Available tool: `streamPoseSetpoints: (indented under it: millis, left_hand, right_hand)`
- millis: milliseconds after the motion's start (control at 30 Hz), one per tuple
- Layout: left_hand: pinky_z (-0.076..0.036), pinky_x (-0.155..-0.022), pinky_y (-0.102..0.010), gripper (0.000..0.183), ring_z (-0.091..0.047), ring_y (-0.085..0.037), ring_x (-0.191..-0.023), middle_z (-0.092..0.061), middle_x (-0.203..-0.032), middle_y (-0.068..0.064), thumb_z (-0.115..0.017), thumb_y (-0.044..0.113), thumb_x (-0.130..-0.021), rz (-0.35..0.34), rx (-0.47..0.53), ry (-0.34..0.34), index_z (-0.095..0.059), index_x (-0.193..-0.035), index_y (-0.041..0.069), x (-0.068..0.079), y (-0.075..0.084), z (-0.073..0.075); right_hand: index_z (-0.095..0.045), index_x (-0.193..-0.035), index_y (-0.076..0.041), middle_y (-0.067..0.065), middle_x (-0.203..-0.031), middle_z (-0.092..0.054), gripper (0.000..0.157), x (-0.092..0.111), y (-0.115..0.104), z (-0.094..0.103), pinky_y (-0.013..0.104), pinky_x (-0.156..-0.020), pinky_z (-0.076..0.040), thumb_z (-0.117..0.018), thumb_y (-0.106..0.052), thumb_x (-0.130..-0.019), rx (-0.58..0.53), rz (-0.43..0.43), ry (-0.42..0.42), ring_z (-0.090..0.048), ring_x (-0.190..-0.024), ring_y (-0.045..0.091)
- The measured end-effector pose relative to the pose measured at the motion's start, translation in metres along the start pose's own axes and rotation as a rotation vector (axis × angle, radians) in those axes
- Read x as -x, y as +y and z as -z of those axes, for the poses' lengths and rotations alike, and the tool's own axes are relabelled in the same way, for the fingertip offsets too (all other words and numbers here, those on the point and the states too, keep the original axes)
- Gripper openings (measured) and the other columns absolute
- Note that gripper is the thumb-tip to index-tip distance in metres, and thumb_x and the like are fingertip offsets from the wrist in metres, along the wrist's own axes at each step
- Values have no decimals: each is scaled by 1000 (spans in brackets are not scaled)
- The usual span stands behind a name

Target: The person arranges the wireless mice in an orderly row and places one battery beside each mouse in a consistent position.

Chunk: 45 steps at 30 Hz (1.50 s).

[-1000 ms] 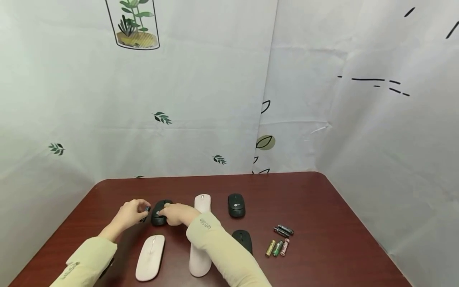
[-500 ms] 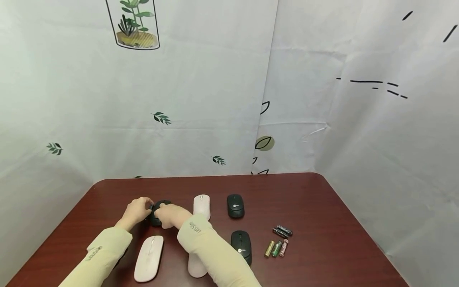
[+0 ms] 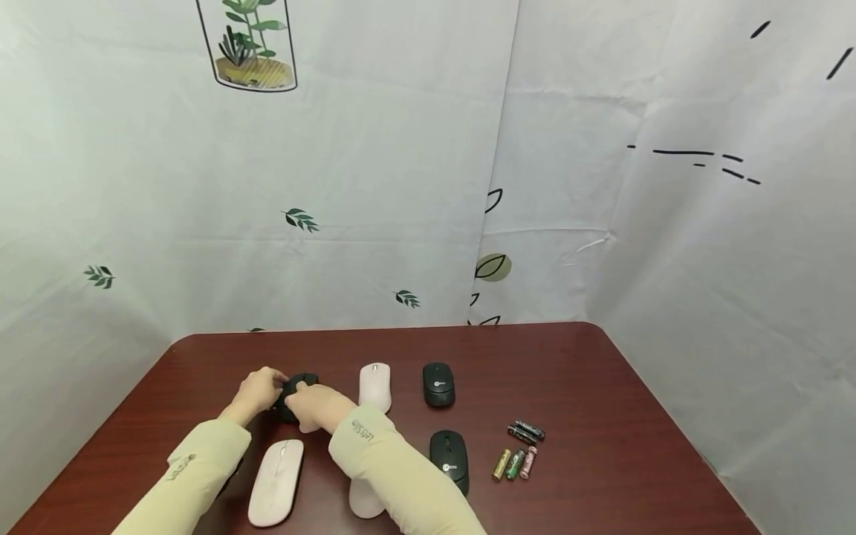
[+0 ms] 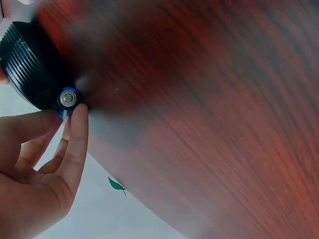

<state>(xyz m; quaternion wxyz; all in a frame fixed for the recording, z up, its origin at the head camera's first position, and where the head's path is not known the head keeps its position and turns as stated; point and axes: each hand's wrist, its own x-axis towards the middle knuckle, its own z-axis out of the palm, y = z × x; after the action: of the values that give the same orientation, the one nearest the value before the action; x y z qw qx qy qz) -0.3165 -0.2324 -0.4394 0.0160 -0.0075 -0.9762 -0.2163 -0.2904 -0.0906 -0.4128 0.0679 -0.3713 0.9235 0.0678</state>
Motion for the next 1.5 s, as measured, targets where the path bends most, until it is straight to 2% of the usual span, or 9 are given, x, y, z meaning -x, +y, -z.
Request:
streamPoseSetpoints:
  millis: [200, 300, 433, 500, 567, 667, 1000, 1267, 1500]
  left_hand:
    - [-51, -71, -45, 27, -62, -35, -81, -65, -95, -25, -54, -7, -80, 10, 10, -7, -64, -105, -11, 0, -1, 4]
    - [-51, -68, -44, 27, -62, -32, -76, -65, -94, -24, -55, -6, -80, 10, 14, 2, -63, -106, -11, 1, -1, 6]
    - [-50, -65, -41, 27, -62, -29, -74, -64, -97, -25, -56, -3, -84, 20, 16, -15, -61, -109, -11, 4, 1, 5]
    - [-50, -64, -40, 28, -62, -29, -74, -64, -101, -26, -56, -1, -85, 24, 14, -32, -60, -111, -10, 6, 2, 4]
    - [-50, -65, -41, 28, -62, -29, -75, -63, -103, -27, -56, -1, -86, 19, 10, -32, -60, -111, -9, 7, 3, 3]
    - [-51, -67, -42, 27, -62, -30, -76, -62, -105, -28, -56, 0, -87, 13, 15, -24, -61, -112, -9, 8, 3, 3]
    - [-51, -63, -42, 18, -63, -29, -72, -66, -96, -24, -58, 1, -85, -46, -19, 83, -66, -100, -6, 16, 8, 11]
    - [-50, -52, -40, 10, -61, -26, -59, -69, -78, -14, -62, 4, -82, -164, -153, 299, -68, -89, 0, 22, 22, 11]
    - [-42, -44, -31, 11, -53, -18, -48, -70, -79, -13, -65, 5, -82, -239, -103, 351, -70, -91, 2, 38, 39, 7]
  right_hand:
    - [-52, -134, -25, 0, -138, -48, 46, 0, -3, 3, 19, -65, -43, -63, -20, -90, 20, -14, -37, -57, -75, 9]
    - [-46, -139, -29, -2, -141, -45, 51, 0, -1, 5, 19, -68, -44, -61, -22, -90, 5, -36, -71, -58, -80, 9]
    - [-39, -143, -31, -5, -148, -38, 55, 5, 3, 8, 21, -88, -45, -59, -26, -92, -28, -46, -141, -55, -114, 8]
    - [-36, -145, -30, -4, -152, -33, 57, 10, 6, 8, 22, -99, -41, -59, -29, -93, -53, -36, -165, -43, -132, 9]
    - [-34, -146, -29, -2, -154, -29, 58, 15, 9, 8, 25, -107, -35, -58, -31, -93, -64, -21, -165, -30, -141, 11]
    - [-33, -147, -27, 0, -154, -29, 59, 23, 14, 10, 27, -110, -33, -58, -32, -93, -57, 17, -132, -27, -143, 15]
    - [-43, -142, -22, -3, -144, -46, 51, 44, 34, 20, 28, -110, -33, -58, -27, -94, -65, 176, 9, -35, -139, 16]
    - [-53, -133, -17, 0, -136, -53, 38, 69, 59, 24, 27, -105, -38, -54, -22, -95, -120, 206, 159, -46, -130, 15]
    - [-61, -122, -18, -2, -125, -59, 28, 95, 76, 23, 28, -96, -46, -54, -19, -95, -187, 191, 306, -54, -119, 16]
